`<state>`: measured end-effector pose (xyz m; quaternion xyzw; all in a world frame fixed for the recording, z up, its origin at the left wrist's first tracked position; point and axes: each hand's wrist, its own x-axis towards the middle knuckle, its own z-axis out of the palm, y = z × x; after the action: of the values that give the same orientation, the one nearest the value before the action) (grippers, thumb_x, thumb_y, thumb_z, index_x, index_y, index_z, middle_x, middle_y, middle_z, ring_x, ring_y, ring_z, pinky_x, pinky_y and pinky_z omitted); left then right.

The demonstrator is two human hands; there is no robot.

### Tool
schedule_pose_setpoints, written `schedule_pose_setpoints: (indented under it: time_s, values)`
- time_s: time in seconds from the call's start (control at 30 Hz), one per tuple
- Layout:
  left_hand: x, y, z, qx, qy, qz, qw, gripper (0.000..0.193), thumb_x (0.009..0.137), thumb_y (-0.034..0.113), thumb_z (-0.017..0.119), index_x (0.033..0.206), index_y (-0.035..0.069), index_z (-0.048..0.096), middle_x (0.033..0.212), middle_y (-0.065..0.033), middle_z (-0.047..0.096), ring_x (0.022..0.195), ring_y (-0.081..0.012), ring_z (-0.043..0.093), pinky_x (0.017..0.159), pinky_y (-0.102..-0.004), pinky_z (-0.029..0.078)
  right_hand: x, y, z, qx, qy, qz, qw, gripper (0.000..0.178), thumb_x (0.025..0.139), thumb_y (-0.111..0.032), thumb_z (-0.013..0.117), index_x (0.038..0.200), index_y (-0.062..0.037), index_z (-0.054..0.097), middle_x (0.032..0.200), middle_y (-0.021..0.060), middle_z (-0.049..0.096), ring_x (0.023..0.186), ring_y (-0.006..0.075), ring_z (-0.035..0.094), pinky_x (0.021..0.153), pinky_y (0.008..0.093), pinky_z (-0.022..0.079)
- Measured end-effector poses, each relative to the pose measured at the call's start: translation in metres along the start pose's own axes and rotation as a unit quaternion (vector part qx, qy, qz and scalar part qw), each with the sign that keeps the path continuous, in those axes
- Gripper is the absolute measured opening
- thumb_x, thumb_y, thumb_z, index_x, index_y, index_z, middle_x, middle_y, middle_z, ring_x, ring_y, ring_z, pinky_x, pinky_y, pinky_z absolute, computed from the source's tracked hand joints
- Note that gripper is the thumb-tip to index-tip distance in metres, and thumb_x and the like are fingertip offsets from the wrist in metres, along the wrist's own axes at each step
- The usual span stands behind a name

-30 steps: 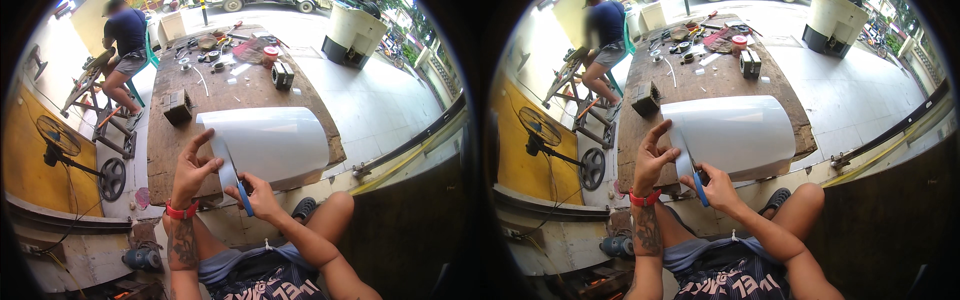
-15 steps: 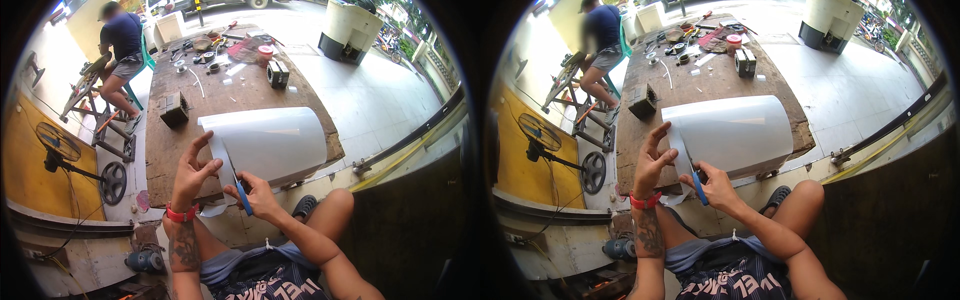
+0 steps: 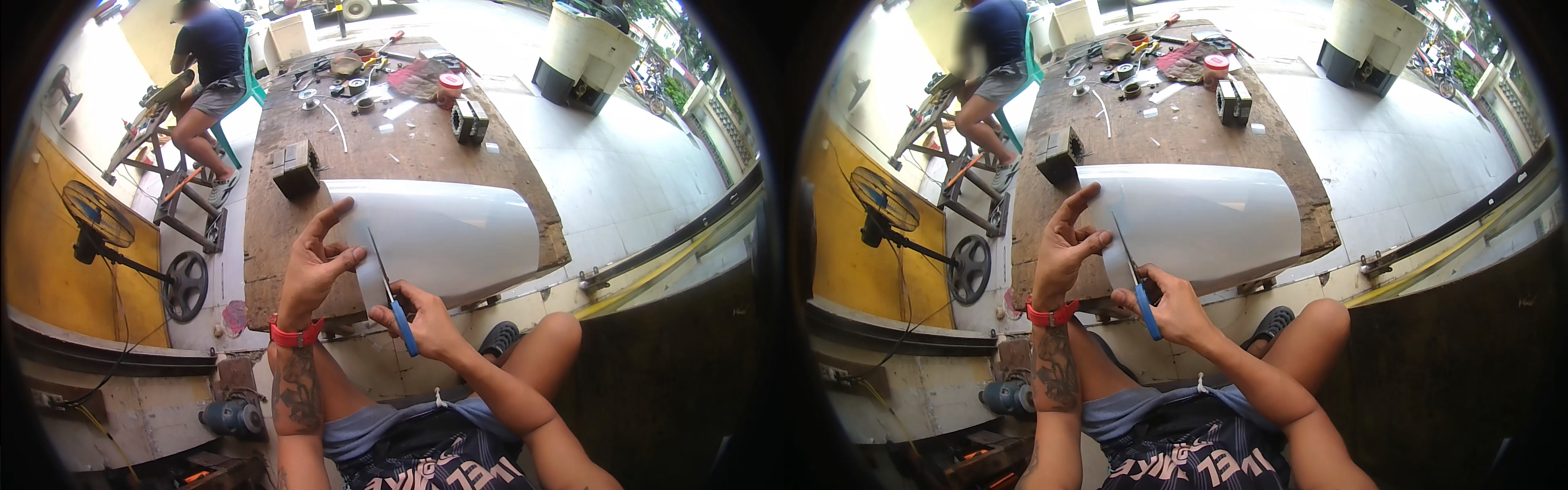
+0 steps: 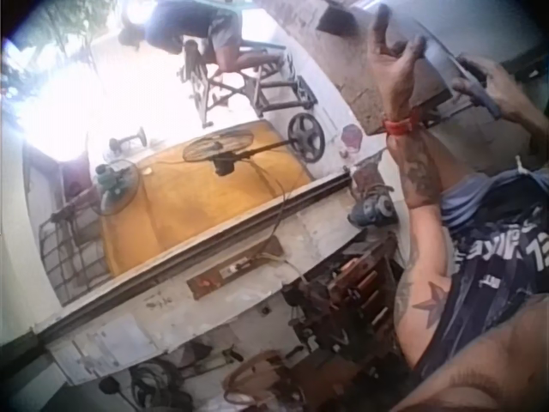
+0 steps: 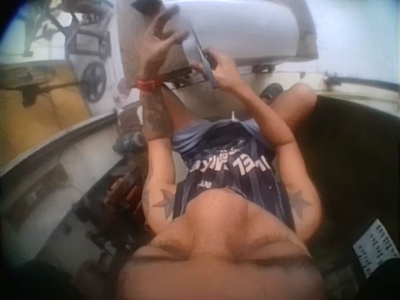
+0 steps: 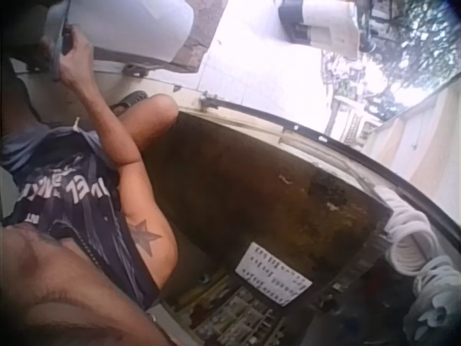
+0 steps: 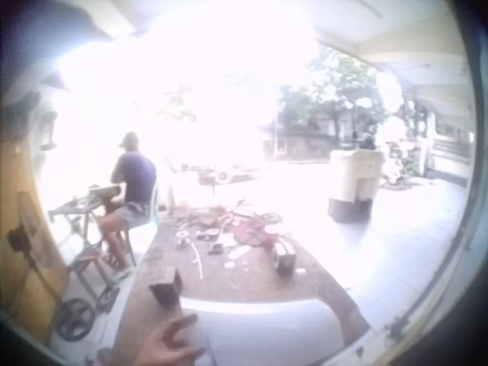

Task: The person cuts strips of white tape with scissors and places them into the slots of a stator component. They repeat this process, cutting tape and inserting it into the stator while seated at a workbench.

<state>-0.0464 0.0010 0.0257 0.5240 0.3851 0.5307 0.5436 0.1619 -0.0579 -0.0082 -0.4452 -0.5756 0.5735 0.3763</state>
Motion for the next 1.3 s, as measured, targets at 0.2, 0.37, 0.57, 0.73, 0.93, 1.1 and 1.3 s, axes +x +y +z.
schedule_pose_setpoints:
  time_s: [0.2, 0.37, 0.57, 0.73, 0.93, 1.1, 1.3]
  values:
    - [0.000, 0.001, 0.002, -0.002, 0.002, -0.004, 1.000, 0.074, 0.088, -0.002, 0.079, 0.154, -0.001, 0.045, 0.154, -0.0157, 0.051, 0.097, -0.0147, 0.072, 0.079, -0.0272, 0.059, -0.001, 0.001, 0.001, 0.006, 0.001, 0.015, 1.000, 0.057, 0.091, -0.050, 0.082, 0.108, 0.0029, 0.068, 0.068, 0.0025, 0.061, 0.065, 0.0079, 0.053, 0.058, 0.0277, 0.043]
    - [0.000, -0.001, 0.000, 0.000, 0.002, -0.006, 1.000, 0.074, 0.088, -0.002, 0.078, 0.154, -0.001, 0.045, 0.154, -0.0160, 0.051, 0.097, -0.0146, 0.072, 0.079, -0.0271, 0.059, 0.000, 0.005, 0.002, 0.021, 0.000, 0.024, 0.999, 0.053, 0.091, -0.046, 0.083, 0.107, 0.0028, 0.069, 0.065, 0.0014, 0.057, 0.061, 0.0077, 0.049, 0.055, 0.0280, 0.039]
    - [-0.004, 0.000, 0.003, 0.002, -0.006, -0.016, 1.000, 0.075, 0.088, -0.003, 0.079, 0.154, -0.001, 0.045, 0.155, -0.0173, 0.050, 0.098, -0.0167, 0.072, 0.078, -0.0272, 0.060, 0.006, 0.005, 0.002, -0.002, 0.014, -0.004, 1.000, 0.054, 0.091, -0.046, 0.083, 0.107, 0.0038, 0.068, 0.065, 0.0014, 0.056, 0.062, 0.0082, 0.048, 0.055, 0.0281, 0.039]
    - [-0.008, -0.001, 0.007, -0.012, -0.019, -0.016, 1.000, 0.076, 0.088, -0.003, 0.079, 0.155, -0.001, 0.044, 0.156, -0.0173, 0.048, 0.098, -0.0194, 0.073, 0.077, -0.0275, 0.060, 0.009, 0.003, -0.001, -0.004, 0.010, 0.023, 1.000, 0.056, 0.092, -0.048, 0.082, 0.107, 0.0041, 0.067, 0.067, 0.0022, 0.056, 0.064, 0.0086, 0.049, 0.056, 0.0285, 0.040]
    - [-0.008, 0.000, 0.008, -0.004, -0.018, -0.013, 1.000, 0.075, 0.088, -0.003, 0.078, 0.155, -0.001, 0.044, 0.157, -0.0167, 0.047, 0.098, -0.0184, 0.073, 0.077, -0.0277, 0.060, 0.007, 0.002, 0.000, 0.002, 0.007, 0.004, 1.000, 0.061, 0.091, -0.053, 0.081, 0.108, 0.0043, 0.067, 0.068, 0.0025, 0.057, 0.064, 0.0092, 0.050, 0.057, 0.0293, 0.042]
    - [-0.011, 0.000, 0.011, -0.012, -0.019, -0.016, 1.000, 0.077, 0.087, -0.003, 0.079, 0.155, -0.001, 0.043, 0.157, -0.0169, 0.046, 0.096, -0.0172, 0.073, 0.077, -0.0274, 0.060, 0.007, -0.001, -0.002, -0.009, 0.005, -0.008, 1.000, 0.060, 0.092, -0.054, 0.079, 0.107, 0.0034, 0.067, 0.069, 0.0031, 0.060, 0.064, 0.0092, 0.054, 0.057, 0.0289, 0.043]
    - [-0.011, -0.001, 0.010, -0.007, -0.025, -0.015, 1.000, 0.078, 0.087, -0.002, 0.080, 0.155, -0.001, 0.043, 0.157, -0.0174, 0.047, 0.094, -0.0170, 0.073, 0.077, -0.0277, 0.060, 0.008, -0.004, -0.002, 0.017, 0.001, 0.004, 1.000, 0.056, 0.092, -0.051, 0.080, 0.105, 0.0024, 0.068, 0.068, 0.0031, 0.061, 0.063, 0.0083, 0.055, 0.056, 0.0279, 0.044]
